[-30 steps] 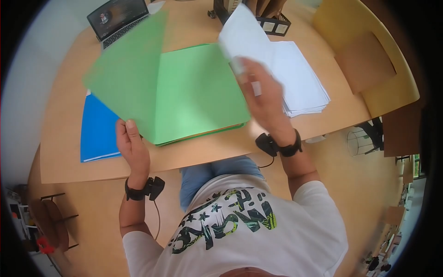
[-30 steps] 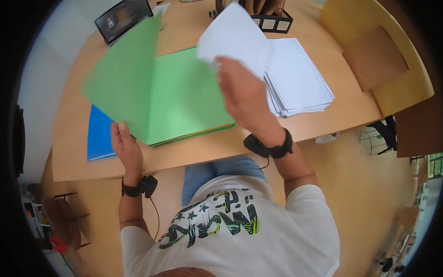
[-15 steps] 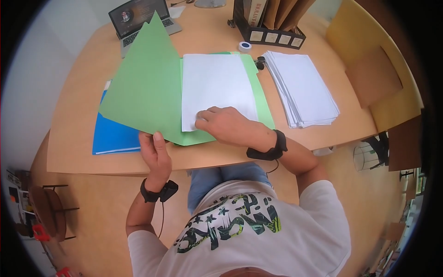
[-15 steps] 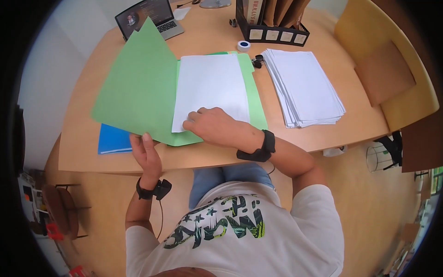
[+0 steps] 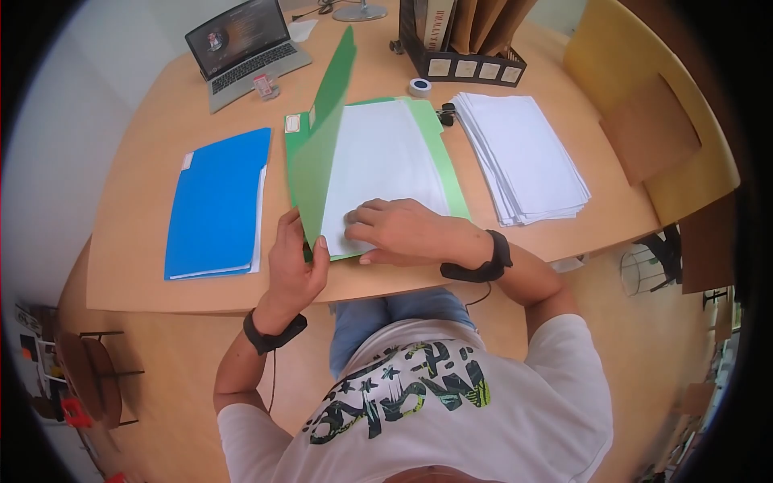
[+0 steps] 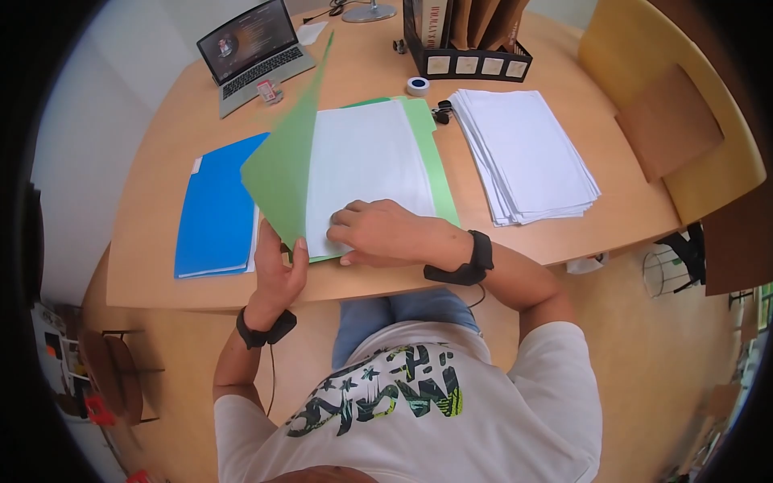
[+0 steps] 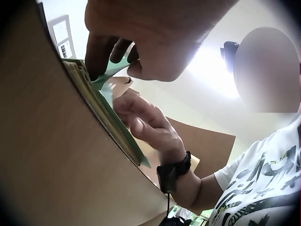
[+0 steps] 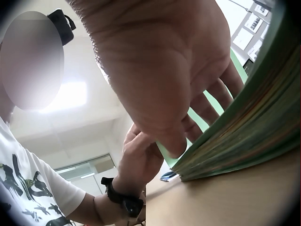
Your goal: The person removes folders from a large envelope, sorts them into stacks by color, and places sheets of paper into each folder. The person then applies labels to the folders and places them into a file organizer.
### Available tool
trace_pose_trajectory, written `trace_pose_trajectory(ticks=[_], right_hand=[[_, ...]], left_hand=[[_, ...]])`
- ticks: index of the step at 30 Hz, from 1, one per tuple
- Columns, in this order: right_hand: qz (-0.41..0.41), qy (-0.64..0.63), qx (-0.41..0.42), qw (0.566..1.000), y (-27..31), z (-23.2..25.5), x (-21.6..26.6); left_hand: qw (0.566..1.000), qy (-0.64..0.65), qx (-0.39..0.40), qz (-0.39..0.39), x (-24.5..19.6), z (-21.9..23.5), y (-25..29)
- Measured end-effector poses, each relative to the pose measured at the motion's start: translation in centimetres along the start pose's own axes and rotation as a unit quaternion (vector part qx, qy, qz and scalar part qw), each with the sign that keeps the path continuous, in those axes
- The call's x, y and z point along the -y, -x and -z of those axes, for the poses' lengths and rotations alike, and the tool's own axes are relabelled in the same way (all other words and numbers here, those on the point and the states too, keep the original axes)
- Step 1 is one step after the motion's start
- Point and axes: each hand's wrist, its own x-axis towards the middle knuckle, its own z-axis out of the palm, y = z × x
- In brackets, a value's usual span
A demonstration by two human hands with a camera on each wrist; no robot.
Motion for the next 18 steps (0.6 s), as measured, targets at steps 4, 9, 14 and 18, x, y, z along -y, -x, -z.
trace_pose_trajectory(ticks=[4,9,14,18], right_hand=[[0.043,-0.002,-0.035,0.998,1.3,0.1,-0.6],[0.091,-0.078,0.001,0.993,3.3,3.2,1.0],[0.26,-0.139,-0.153,0.943,4.4,8.3,7.3],[0.298,-0.1,-0.174,0.933,5.0,11.1,11.0]], left_hand=[[0.996,-0.057,0.028,-0.056,-0.6,-0.1,-1.0],[0.973,-0.171,0.129,-0.081,-1.0,-0.3,-1.6],[0.933,-0.238,0.254,-0.091,-2.1,0.3,-2.9],[0.936,-0.203,0.286,-0.036,-0.2,0.7,-6.0]])
